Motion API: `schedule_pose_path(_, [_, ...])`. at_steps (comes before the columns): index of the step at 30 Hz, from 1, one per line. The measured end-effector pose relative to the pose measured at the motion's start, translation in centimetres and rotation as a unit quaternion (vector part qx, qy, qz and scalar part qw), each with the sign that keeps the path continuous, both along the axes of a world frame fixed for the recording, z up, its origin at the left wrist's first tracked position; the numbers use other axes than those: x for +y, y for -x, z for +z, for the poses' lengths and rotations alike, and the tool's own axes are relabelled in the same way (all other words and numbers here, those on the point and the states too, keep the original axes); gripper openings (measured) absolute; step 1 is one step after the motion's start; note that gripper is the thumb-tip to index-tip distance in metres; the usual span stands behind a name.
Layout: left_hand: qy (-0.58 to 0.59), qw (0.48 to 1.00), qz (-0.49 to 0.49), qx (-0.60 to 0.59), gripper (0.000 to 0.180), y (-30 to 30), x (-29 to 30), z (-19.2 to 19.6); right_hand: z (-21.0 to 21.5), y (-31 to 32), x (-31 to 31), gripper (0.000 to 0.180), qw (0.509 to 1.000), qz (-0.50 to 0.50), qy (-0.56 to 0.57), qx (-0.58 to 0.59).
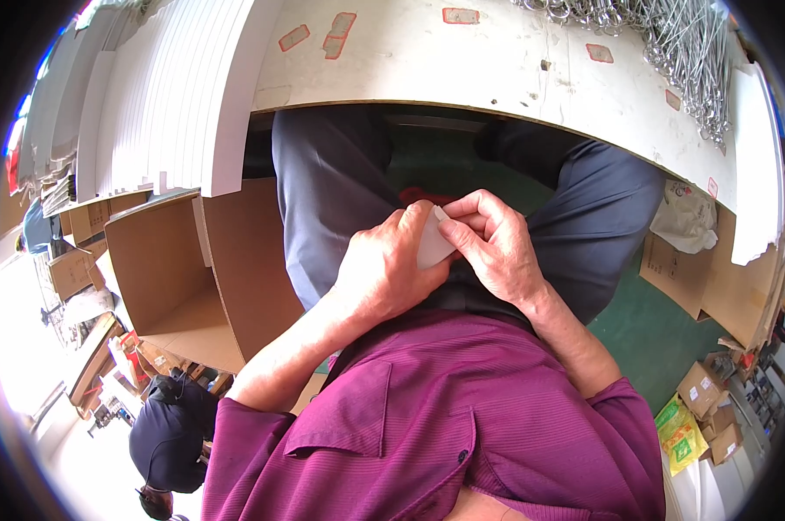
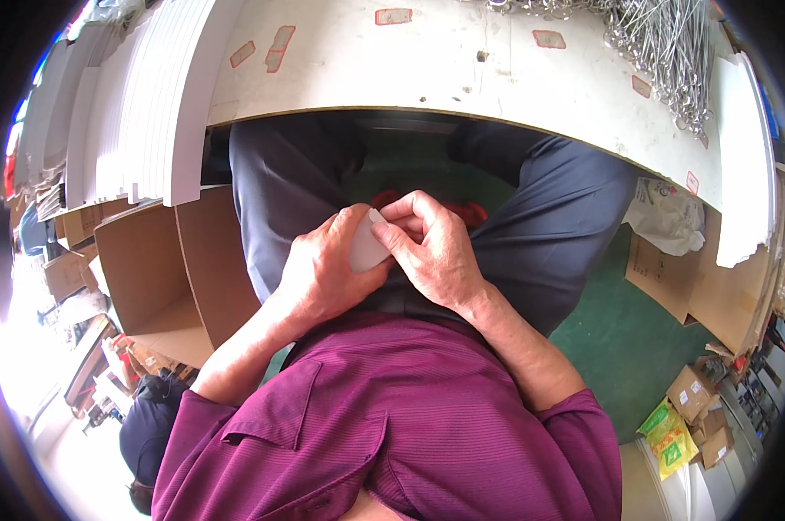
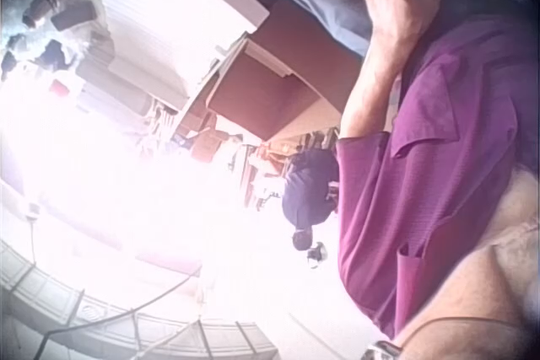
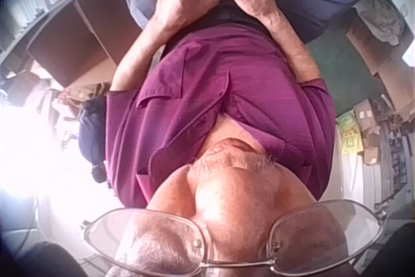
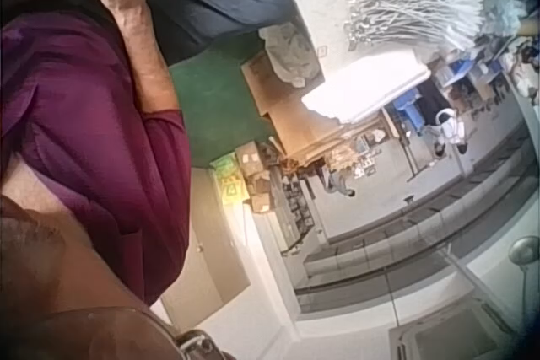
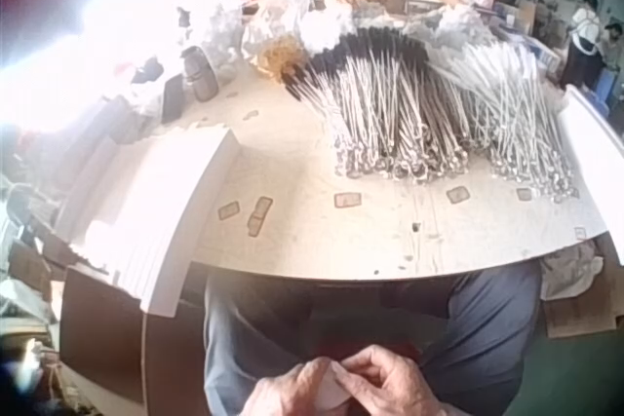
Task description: Packaging wire brush components into white cardboard sleeves.
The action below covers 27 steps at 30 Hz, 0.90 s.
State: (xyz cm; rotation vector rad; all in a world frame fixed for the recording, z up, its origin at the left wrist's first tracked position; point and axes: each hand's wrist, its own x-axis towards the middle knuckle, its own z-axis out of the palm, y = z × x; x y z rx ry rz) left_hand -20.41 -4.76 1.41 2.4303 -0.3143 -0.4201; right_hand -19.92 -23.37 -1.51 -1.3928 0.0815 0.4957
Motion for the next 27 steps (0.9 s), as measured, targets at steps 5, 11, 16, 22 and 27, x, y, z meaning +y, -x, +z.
schedule_pose_path(5, [0.000, 1.000, 0.004, 0.000, 0.056, -0.1, 0.0, -0.2, 0.2, -0.2, 0.1, 0.020, 1.000, 0.003, 0.018, -0.005])
schedule_pose_path(11, [0.003, 1.000, 0.006, -0.005, 0.056, -0.1, 0.0, -0.3, 0.2, -0.3, 0.1, 0.020, 1.000, 0.003, 0.025, -0.003])
schedule_pose_path(16, [0.007, 0.999, -0.006, -0.033, 0.059, 0.0, 0.3, -0.7, 0.2, -0.3, 0.0, 0.018, 1.000, 0.004, 0.022, -0.007])
schedule_pose_path(22, [0.008, 0.999, -0.010, -0.042, 0.061, 0.1, 0.3, 0.2, 0.2, 0.0, 0.2, 0.013, 0.999, -0.020, -0.036, 0.002])
schedule_pose_path(27, [0.018, 0.998, -0.022, -0.063, 0.063, 0.0, 0.5, 0.9, 1.1, -0.1, 0.1, 0.013, 0.999, -0.028, -0.021, -0.002])
